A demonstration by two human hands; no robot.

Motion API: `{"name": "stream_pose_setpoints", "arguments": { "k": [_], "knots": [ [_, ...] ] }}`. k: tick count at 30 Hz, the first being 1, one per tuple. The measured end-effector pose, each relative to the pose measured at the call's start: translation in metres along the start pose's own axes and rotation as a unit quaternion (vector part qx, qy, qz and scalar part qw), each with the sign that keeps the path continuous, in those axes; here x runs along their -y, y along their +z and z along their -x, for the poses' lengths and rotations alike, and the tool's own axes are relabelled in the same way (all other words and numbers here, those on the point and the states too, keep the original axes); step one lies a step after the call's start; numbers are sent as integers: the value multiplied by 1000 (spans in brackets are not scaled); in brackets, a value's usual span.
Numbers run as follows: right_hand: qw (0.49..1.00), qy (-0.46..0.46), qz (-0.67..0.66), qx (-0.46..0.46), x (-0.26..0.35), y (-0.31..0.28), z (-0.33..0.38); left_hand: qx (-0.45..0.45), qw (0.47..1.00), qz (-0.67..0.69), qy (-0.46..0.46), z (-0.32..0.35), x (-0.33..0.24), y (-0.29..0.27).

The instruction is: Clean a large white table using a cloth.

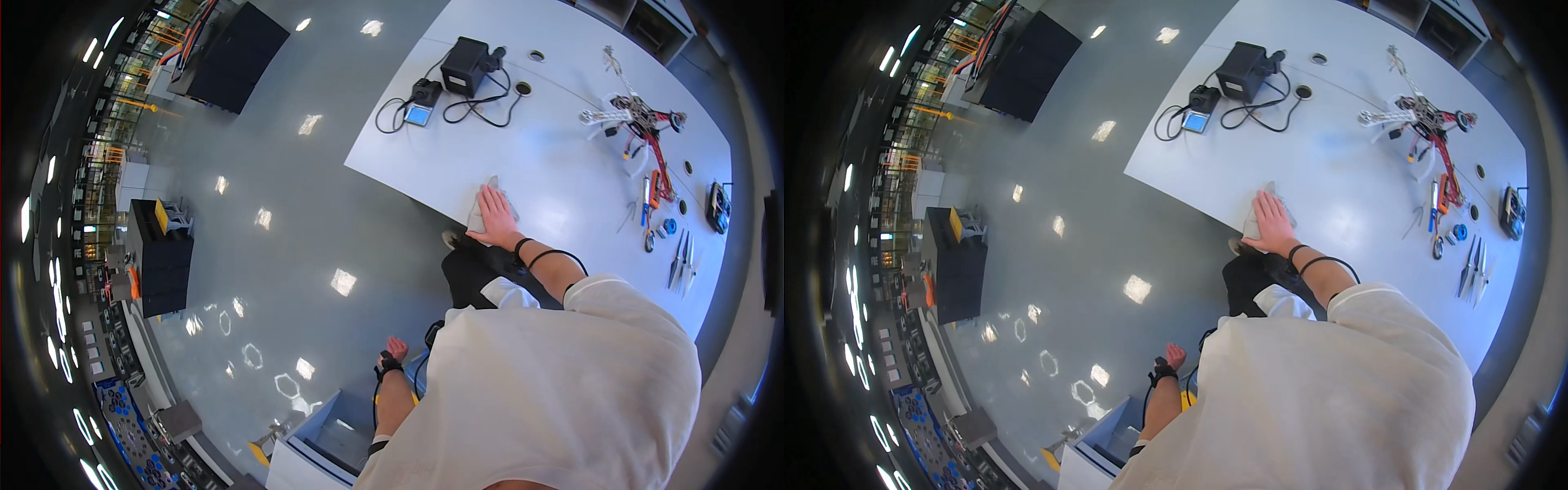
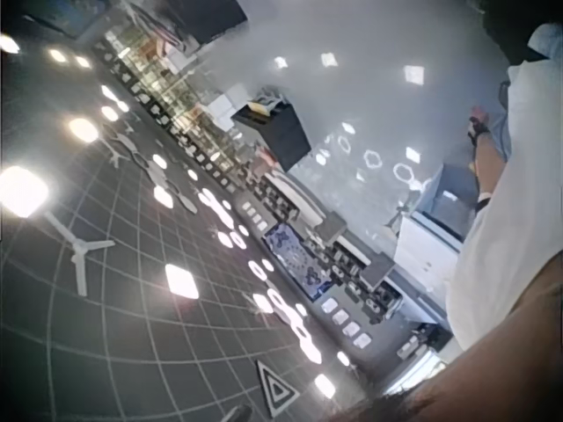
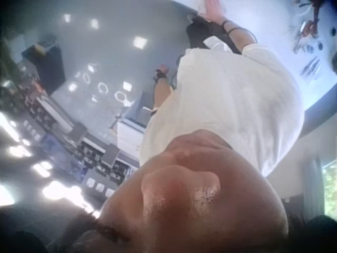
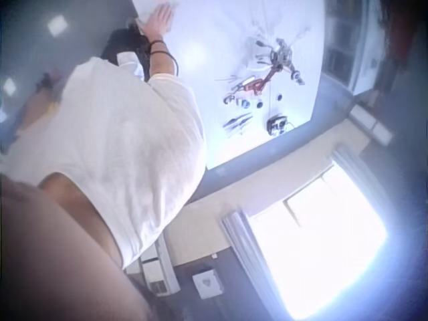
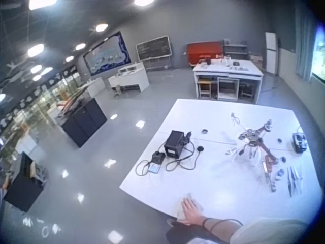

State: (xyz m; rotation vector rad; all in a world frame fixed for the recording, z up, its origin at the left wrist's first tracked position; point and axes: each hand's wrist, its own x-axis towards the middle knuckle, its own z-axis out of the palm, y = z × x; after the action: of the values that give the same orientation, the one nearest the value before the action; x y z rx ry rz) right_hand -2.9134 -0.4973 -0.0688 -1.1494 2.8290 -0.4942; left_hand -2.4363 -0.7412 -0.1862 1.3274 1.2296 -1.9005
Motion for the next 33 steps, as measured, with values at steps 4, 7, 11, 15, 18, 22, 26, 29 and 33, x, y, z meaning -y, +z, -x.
{"name": "stream_pose_setpoints", "arguments": {
  "k": [4,7,11,15,18,22,26,29,33],
  "knots": [
    [998,-48,-32,10,52,-2,-53,70,979,170,-82,-18,-56,-1],
    [997,-67,-30,5,59,14,-88,67,995,-33,67,-29,-27,47],
    [998,-58,-17,24,64,26,-126,-45,956,-217,195,-3,82,154],
    [993,-98,-45,44,107,35,-172,-46,919,-345,187,-5,90,233],
    [987,-142,-58,41,124,40,-203,-39,878,-446,170,-14,120,300],
    [985,-147,-73,51,136,55,-233,-13,823,-545,158,-26,189,380],
    [987,-131,-87,23,165,67,-267,13,784,-606,135,-41,238,424],
    [987,-117,-106,-3,175,75,-276,18,747,-654,121,-50,266,436],
    [985,-145,-97,2,158,69,-260,31,691,-712,121,-60,284,447]
  ]
}}
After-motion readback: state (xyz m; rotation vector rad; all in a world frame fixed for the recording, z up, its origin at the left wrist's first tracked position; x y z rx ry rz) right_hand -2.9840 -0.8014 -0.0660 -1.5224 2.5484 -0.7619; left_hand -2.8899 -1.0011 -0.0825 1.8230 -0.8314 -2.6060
